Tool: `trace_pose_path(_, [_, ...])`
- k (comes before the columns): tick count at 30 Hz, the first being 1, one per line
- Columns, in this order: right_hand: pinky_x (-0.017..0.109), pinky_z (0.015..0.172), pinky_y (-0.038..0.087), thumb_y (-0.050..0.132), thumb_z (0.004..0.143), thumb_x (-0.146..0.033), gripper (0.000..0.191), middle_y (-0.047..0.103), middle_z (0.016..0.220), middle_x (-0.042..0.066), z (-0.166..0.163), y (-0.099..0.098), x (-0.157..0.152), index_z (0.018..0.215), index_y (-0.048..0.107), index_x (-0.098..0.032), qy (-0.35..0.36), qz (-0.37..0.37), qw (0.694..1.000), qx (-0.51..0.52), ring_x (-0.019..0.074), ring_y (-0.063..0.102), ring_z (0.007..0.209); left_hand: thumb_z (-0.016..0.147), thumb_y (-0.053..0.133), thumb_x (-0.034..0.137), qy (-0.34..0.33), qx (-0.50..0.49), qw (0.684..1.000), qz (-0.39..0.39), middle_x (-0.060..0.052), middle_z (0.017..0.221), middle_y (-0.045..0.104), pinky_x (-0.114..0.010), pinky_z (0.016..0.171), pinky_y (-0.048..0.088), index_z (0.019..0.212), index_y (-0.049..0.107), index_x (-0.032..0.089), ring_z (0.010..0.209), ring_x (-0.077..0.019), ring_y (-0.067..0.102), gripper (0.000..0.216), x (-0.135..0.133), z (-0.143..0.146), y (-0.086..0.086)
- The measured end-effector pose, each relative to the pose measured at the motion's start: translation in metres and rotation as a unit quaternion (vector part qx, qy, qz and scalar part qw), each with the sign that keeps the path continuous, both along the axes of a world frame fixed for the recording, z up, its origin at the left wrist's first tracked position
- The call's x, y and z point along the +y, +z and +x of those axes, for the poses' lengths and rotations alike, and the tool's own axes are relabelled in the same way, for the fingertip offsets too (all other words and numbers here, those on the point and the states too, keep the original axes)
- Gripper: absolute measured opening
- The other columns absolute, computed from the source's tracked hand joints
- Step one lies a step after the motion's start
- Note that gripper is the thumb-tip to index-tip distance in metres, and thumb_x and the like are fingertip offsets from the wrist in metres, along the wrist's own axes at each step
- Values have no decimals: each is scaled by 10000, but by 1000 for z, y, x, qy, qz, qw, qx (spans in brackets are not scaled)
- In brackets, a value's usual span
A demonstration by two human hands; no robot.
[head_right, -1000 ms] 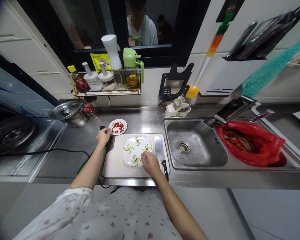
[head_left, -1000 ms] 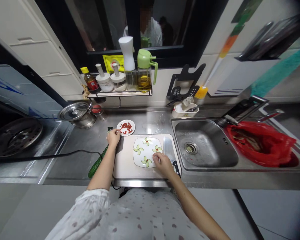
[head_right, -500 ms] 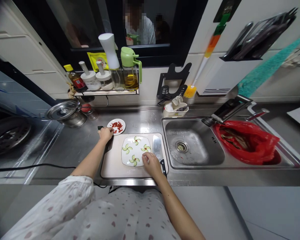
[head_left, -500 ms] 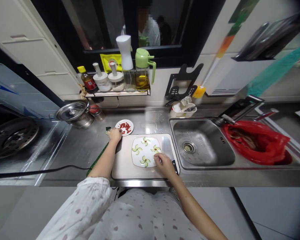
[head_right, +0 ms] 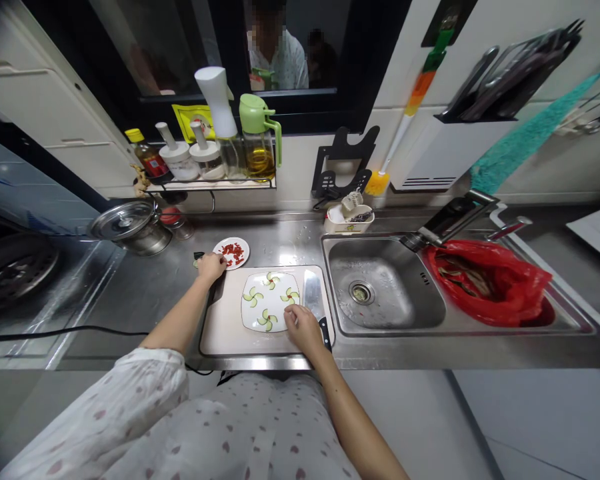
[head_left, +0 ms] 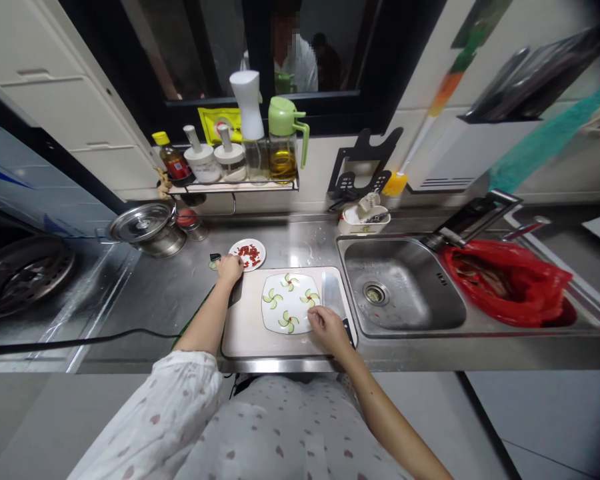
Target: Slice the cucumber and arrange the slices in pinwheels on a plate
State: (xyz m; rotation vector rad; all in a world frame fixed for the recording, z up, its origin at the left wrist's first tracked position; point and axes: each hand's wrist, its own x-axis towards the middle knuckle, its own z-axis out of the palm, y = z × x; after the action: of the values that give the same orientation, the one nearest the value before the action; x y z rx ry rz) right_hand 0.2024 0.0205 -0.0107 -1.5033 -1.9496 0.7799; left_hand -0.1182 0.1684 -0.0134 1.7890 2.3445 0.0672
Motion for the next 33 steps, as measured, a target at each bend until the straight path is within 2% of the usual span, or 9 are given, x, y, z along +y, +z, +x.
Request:
trace_pose_path(6, [277, 710, 423, 466, 883, -296, 199, 614, 727, 32, -1, 2, 3, 875, 636, -190, 3, 3, 1000, 8, 184, 573, 738, 849, 485, 292, 69, -91, 991, 64, -139, 1061, 693, -396, 877, 390, 944, 697, 195, 1027, -289, 591, 252, -6, -1, -3])
trace_pose_path(9, [269, 698, 418, 465, 883, -300, 204, 624, 744, 32, -4, 4, 6, 881, 637, -191, 4, 1, 1000, 12, 181, 574, 735, 835, 501, 278, 118, -206, 965, 108, -81, 975, 717, -314, 832, 430, 937, 670, 200, 920, -221, 628, 213, -10, 2, -5])
trace_pose_path(11, [262, 688, 412, 460, 887, -300, 208, 628, 753, 31, -7, 5, 8, 882, 637, -191, 6, 1, 1000, 16, 176, 573, 729, 834, 488, 262, 123, -284, 942, 129, -52, 922, 718, -272, 802, 448, 941, 651, 192, 858, -180, 633, 207, -15, 9, -7])
trace_pose_path(15, [253, 676, 400, 467, 885, -294, 200, 612, 728, 23, -12, 5, 12, 868, 634, -185, 14, 7, 1000, 22, 167, 563, 713, 813, 503, 267, 80, -375, 913, 140, -25, 834, 693, -246, 761, 460, 892, 633, 184, 785, -150, 612, 174, -33, 30, -8])
trace_pose_path(19, [252, 681, 394, 461, 895, -285, 198, 602, 723, 18, -16, 6, 15, 835, 624, -190, 21, 8, 999, 27, 165, 553, 724, 786, 552, 305, -22, -450, 883, 130, -12, 787, 661, -245, 729, 447, 834, 634, 174, 746, -142, 578, 161, -64, 55, -6])
trace_pose_path(23, [259, 703, 400, 482, 891, -259, 168, 604, 726, 18, -24, 8, 14, 844, 630, -195, 38, 6, 999, 22, 172, 554, 755, 794, 585, 326, -121, -506, 852, 60, -17, 775, 642, -253, 718, 433, 879, 646, 163, 729, -140, 561, 194, -101, 74, -3])
trace_pose_path(26, [268, 736, 410, 505, 895, -249, 155, 636, 800, 29, -32, 8, 12, 923, 649, -197, 70, 3, 997, 20, 173, 560, 792, 811, 591, 320, -171, -521, 836, 10, -3, 762, 616, -250, 726, 421, 934, 630, 166, 725, -132, 549, 201, -121, 83, 0])
trace_pose_path(29, [281, 802, 412, 509, 915, -244, 172, 654, 897, 46, -40, 8, 11, 985, 660, -198, 113, 8, 993, 7, 176, 565, 859, 825, 591, 317, -195, -522, 830, -15, 13, 736, 596, -244, 710, 411, 1001, 605, 173, 709, -129, 538, 228, -130, 87, 4])
trace_pose_path(33, [286, 839, 396, 523, 929, -235, 152, 647, 910, 49, -45, 11, 15, 930, 667, -187, 146, 12, 989, -28, 176, 559, 899, 831, 589, 306, -212, -522, 825, -24, 16, 726, 589, -243, 711, 412, 1031, 591, 174, 713, -133, 546, 239, -131, 87, 11])
